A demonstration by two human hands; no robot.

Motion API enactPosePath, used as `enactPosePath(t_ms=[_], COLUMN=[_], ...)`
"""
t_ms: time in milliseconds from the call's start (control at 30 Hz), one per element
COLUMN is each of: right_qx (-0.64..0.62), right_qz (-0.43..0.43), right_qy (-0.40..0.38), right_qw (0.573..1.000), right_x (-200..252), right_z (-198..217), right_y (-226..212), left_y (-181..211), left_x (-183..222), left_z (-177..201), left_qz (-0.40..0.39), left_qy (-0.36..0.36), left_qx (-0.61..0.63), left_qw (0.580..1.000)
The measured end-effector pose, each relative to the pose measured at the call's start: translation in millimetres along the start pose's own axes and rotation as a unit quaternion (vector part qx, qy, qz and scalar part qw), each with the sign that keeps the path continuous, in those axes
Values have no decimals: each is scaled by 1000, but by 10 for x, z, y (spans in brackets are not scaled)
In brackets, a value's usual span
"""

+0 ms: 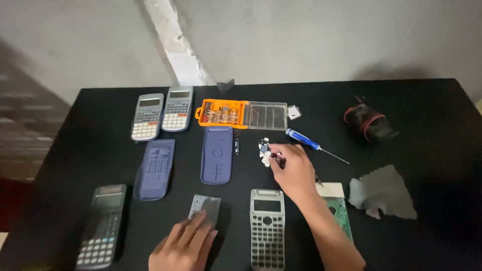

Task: Reassembling a calculator by placing individual buttons into the front casing.

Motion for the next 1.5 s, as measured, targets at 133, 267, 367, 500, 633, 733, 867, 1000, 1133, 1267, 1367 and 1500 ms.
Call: enactPosePath(t_ms=[133,267,367,500,633,733,867,1000,1133,1267,1367,1500], right_qx=[5,30,11,-34,-31,-20,-21,-19,-22,7,71,120], right_qz=[7,-6,45,29,-4,-140,-113,-40,3,49,-57,-196], right_qy=[-55,-98,-79,-80,-111,-182,-174,-180,-145,-127,-197,-350], right_qw=[998,995,996,996,993,973,978,983,989,991,976,908], right_x=[-292,-416,-468,-494,-562,-592,-584,-557,-550,-538,-553,-480], right_z=[-90,-155,-182,-153,56,169,136,64,15,88,183,256], right_y=[-54,1,61,41,-10,-31,86,111,125,-2,-129,-407], left_y=[266,558,633,546,483,436,385,341,316,282,242,212], left_x=[-575,-874,-977,-1113,-1384,-1594,-1773,-1807,-1804,-1819,-1797,-1771], left_z=[-253,-788,-956,-974,-928,-895,-946,-939,-996,-969,-987,-979], left_qz=[-16,-67,-80,-57,-55,-37,-8,-35,-7,-3,-6,-6], left_qy=[-26,-222,-301,-374,-403,-420,-480,-476,-440,-447,-428,-407], left_qx=[147,259,269,238,212,191,177,160,180,192,197,198], left_qw=[989,938,912,895,889,886,859,864,880,874,882,892])
Point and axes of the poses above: each hand's wrist, its own x-axis away from the middle knuckle, its own z-axis out of the back of the hand, y = z × x, the point moved 2 cm from there along -x, towards the middle knuckle, and after that the axes turned 8 degrees about -x, right-handed, at the moved point
